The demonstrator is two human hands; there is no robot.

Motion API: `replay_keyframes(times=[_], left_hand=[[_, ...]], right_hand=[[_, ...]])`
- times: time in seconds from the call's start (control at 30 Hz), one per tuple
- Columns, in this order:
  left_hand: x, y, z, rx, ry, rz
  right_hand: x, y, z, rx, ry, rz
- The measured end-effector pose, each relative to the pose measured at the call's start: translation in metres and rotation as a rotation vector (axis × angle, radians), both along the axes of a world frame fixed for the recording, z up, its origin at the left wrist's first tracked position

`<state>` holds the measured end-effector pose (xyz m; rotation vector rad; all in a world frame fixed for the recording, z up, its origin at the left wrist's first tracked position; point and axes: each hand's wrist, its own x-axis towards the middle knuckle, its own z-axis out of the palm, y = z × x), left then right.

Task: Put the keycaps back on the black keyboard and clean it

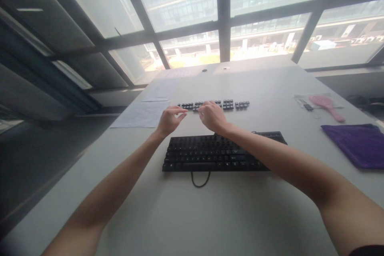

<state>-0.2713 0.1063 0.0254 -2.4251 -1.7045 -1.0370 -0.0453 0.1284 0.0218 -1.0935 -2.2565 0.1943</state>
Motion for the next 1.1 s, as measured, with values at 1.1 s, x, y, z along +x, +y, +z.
replay_keyframes(times=[1.1], left_hand=[[0.045, -0.081, 0.007, -0.382, -0.311, -0.148]], right_hand=[[0.028, -0.065, -0.015, -0.331, 0.38, 0.185]])
